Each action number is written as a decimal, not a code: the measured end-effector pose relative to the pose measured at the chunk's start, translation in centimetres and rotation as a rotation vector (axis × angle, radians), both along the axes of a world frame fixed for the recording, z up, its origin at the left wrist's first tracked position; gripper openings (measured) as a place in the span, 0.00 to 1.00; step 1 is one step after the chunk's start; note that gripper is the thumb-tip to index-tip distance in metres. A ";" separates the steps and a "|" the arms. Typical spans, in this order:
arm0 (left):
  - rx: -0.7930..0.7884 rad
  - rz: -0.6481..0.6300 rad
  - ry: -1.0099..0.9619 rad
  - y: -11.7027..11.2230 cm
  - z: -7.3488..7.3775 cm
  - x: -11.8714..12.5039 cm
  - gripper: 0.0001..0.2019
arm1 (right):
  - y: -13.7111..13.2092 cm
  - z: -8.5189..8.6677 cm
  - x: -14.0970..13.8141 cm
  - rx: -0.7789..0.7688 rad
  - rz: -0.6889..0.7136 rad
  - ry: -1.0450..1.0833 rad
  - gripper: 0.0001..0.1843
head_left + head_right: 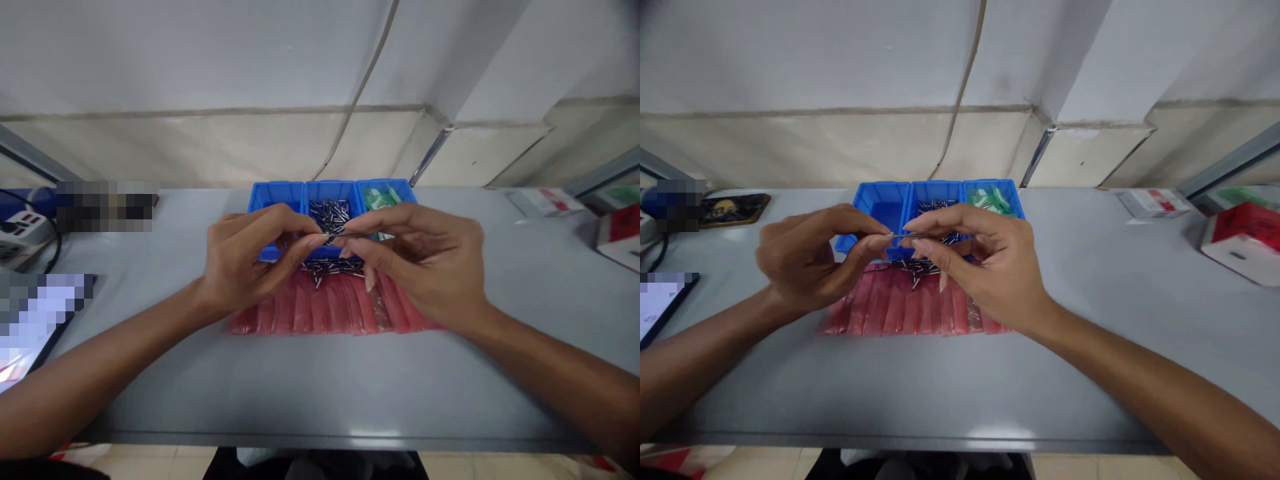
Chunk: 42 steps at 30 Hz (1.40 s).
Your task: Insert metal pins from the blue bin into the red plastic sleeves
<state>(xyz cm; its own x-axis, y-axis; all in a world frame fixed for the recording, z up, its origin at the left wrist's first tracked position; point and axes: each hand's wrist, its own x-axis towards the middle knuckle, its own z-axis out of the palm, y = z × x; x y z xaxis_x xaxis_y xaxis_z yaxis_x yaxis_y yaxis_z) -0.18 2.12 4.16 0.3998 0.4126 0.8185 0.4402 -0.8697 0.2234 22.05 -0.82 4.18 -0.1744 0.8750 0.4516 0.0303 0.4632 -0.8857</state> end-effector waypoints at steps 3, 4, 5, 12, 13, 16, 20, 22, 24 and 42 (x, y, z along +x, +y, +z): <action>0.026 -0.017 0.027 0.0 0.1 -0.1 0.08 | -0.4 0.1 -0.2 -0.080 0.066 0.056 0.08; 0.030 -0.036 0.036 0.1 0.1 -0.1 0.09 | -0.4 0.1 -0.3 -0.097 0.074 0.064 0.08; 0.029 -0.054 0.045 0.1 0.1 -0.2 0.10 | -0.5 0.1 -0.4 -0.114 0.072 0.070 0.07; -0.028 -0.121 0.050 0.3 0.0 -0.5 0.12 | -0.4 0.2 -0.5 -0.117 0.060 0.110 0.06; -0.022 -0.130 0.028 0.3 -0.1 -0.5 0.12 | -0.4 0.2 -0.5 -0.110 0.065 0.122 0.06; 0.028 -0.130 -0.048 0.4 -0.4 -0.3 0.09 | -0.4 0.2 -0.4 -0.099 0.062 0.139 0.05; 0.061 -0.100 -0.055 0.4 -0.6 -0.2 0.08 | -0.4 0.2 -0.4 -0.113 0.030 0.136 0.05; 0.090 -0.107 -0.056 0.4 -0.5 -0.1 0.07 | -0.3 0.2 -0.5 -0.120 0.032 0.136 0.05; 0.103 -0.109 -0.062 0.4 -0.3 -0.1 0.06 | -0.3 0.2 -0.6 -0.118 0.052 0.143 0.05; 0.019 -0.099 0.073 0.3 -0.2 -0.5 0.16 | -0.5 -0.6 -0.8 -0.156 0.065 0.118 0.06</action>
